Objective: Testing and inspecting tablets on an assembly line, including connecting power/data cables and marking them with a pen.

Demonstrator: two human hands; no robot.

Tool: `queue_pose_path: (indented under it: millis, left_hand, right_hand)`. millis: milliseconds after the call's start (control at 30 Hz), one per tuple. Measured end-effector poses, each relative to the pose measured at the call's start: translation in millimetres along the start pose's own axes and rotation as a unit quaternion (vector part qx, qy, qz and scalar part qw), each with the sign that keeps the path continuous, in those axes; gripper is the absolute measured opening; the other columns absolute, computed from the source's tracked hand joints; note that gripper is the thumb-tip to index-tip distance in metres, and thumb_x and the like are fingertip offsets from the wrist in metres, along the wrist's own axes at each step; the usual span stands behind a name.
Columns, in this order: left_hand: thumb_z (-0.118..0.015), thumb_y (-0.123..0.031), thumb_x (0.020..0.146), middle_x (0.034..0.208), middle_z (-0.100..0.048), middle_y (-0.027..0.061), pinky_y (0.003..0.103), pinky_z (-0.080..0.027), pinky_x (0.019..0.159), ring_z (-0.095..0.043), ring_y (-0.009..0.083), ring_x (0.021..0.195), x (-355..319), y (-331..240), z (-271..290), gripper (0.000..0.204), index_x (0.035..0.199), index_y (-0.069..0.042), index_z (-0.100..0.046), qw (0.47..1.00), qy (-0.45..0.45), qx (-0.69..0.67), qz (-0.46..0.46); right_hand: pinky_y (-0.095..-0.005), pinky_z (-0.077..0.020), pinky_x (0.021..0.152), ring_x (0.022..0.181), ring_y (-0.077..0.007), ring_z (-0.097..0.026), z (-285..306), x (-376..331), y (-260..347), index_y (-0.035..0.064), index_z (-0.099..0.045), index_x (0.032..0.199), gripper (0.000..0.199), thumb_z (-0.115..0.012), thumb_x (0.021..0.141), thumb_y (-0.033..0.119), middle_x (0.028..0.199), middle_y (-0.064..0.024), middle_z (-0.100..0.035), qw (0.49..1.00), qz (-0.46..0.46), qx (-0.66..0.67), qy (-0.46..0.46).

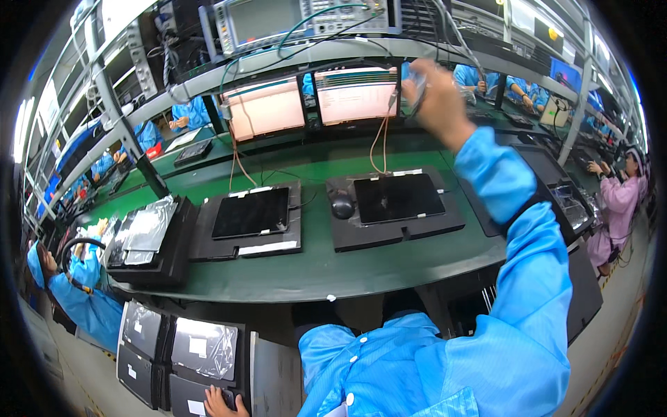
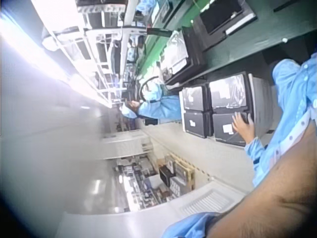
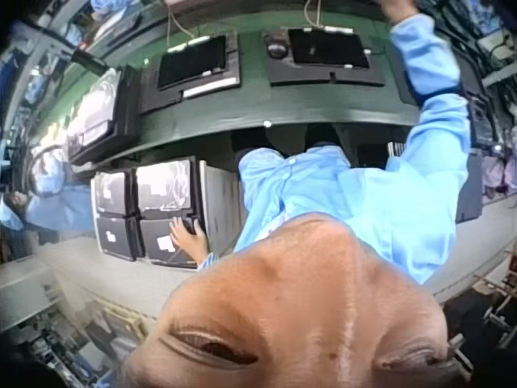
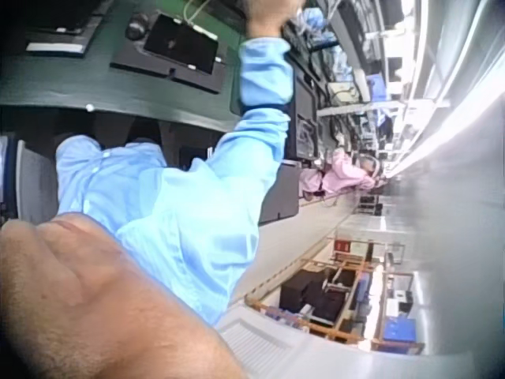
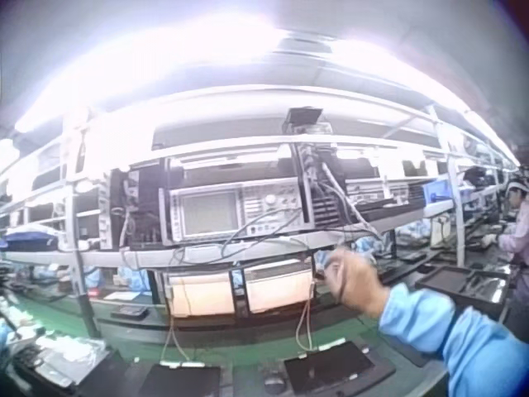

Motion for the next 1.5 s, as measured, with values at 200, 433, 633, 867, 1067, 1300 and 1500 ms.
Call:
queue_pose_path:
  millis: [200, 433, 633, 867, 1067, 1300, 1500]
  left_hand:
    - [-0.072, -0.027, 0.091, 0.137, -0.062, 0.0148, 0.054, -0.033, 0.113, -0.048, 0.0374, 0.137, 1.0, -10.2, 2.2, 0.042, 0.124, -0.003, -0.064, 0.998, -0.016, 0.040, -0.055]
    - [-0.076, -0.011, 0.083, 0.137, -0.055, 0.0225, 0.053, -0.034, 0.114, -0.047, 0.0408, 0.133, 23.0, -42.4, -6.4, 0.045, 0.122, 0.004, -0.061, 0.994, -0.068, -0.037, 0.075]
    - [-0.066, -0.007, 0.095, 0.136, -0.058, 0.0164, 0.040, -0.046, 0.106, -0.056, 0.0288, 0.127, 72.1, -134.0, -16.7, 0.032, 0.125, 0.006, -0.062, 0.868, -0.069, -0.464, 0.161]
    - [-0.069, -0.042, 0.096, 0.138, -0.059, 0.0203, 0.045, -0.042, 0.112, -0.055, 0.0312, 0.133, 99.3, -256.2, 28.4, 0.072, 0.147, 0.004, -0.045, 0.720, 0.122, -0.683, 0.021]
    - [-0.084, -0.013, 0.083, 0.139, -0.055, 0.0171, 0.037, -0.046, 0.104, -0.055, 0.0236, 0.125, 59.6, -210.0, 69.8, 0.081, 0.149, 0.001, -0.037, 0.796, -0.039, -0.597, 0.093]
    - [-0.064, -0.003, 0.086, 0.120, -0.065, 0.0208, 0.039, -0.059, 0.089, -0.068, 0.0299, 0.101, -43.5, 28.0, 92.2, 0.051, 0.134, 0.007, -0.050, 0.644, -0.252, -0.613, 0.382]
    - [-0.064, -0.010, 0.085, 0.115, -0.064, 0.0194, 0.037, -0.055, 0.087, -0.067, 0.0290, 0.099, -82.2, 163.2, 31.9, 0.042, 0.122, 0.010, -0.059, 0.738, -0.151, -0.442, 0.487]
  right_hand:
    - [-0.0511, -0.0494, 0.095, 0.122, -0.0392, -0.058, 55.1, 57.7, -242.9, 0.0143, -0.053, 0.134, 0.050, -0.066, 0.086, 0.021, 0.126, -0.0211, -0.064, 0.919, -0.076, -0.373, 0.107]
    - [-0.0513, -0.0468, 0.102, 0.125, -0.0435, -0.056, 35.8, 51.9, -381.8, 0.0162, -0.049, 0.141, 0.060, -0.053, 0.084, -0.001, 0.135, -0.0233, -0.058, 0.893, -0.139, -0.260, 0.340]
    - [-0.0486, -0.0497, 0.097, 0.114, -0.0416, -0.061, 98.7, 57.6, -294.3, 0.0098, -0.058, 0.133, 0.045, -0.065, 0.088, 0.006, 0.128, -0.0172, -0.063, 0.912, 0.141, -0.351, 0.156]
    - [-0.0436, -0.0438, 0.062, 0.070, -0.0314, -0.053, 69.2, -104.8, 56.8, 0.0079, -0.064, 0.087, 0.009, -0.069, 0.083, 0.014, 0.075, -0.0099, -0.047, 0.914, 0.316, -0.071, 0.244]
    - [-0.0323, -0.0445, 0.078, 0.086, -0.0158, -0.055, 47.8, -168.7, 356.1, 0.0142, -0.058, 0.096, 0.019, -0.063, 0.079, 0.022, 0.085, -0.0003, -0.051, 0.715, 0.513, 0.395, 0.265]
    - [-0.0546, -0.0369, 0.113, 0.129, -0.0294, -0.056, -54.9, -199.3, 497.7, 0.0145, -0.058, 0.121, 0.035, -0.065, 0.087, 0.017, 0.135, -0.0112, -0.058, 0.719, 0.404, 0.522, 0.218]
    - [-0.0419, -0.0478, 0.101, 0.121, -0.0295, -0.060, -105.3, -269.6, 579.4, 0.0085, -0.060, 0.119, 0.036, -0.065, 0.084, 0.008, 0.127, -0.0112, -0.062, 0.598, 0.343, 0.612, 0.388]
Point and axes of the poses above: each hand's wrist, its own x-axis towards the middle knuckle, its own z-axis out of the back of the hand, y = z × x, the point moved 6 cm from there along x, towards the middle knuckle
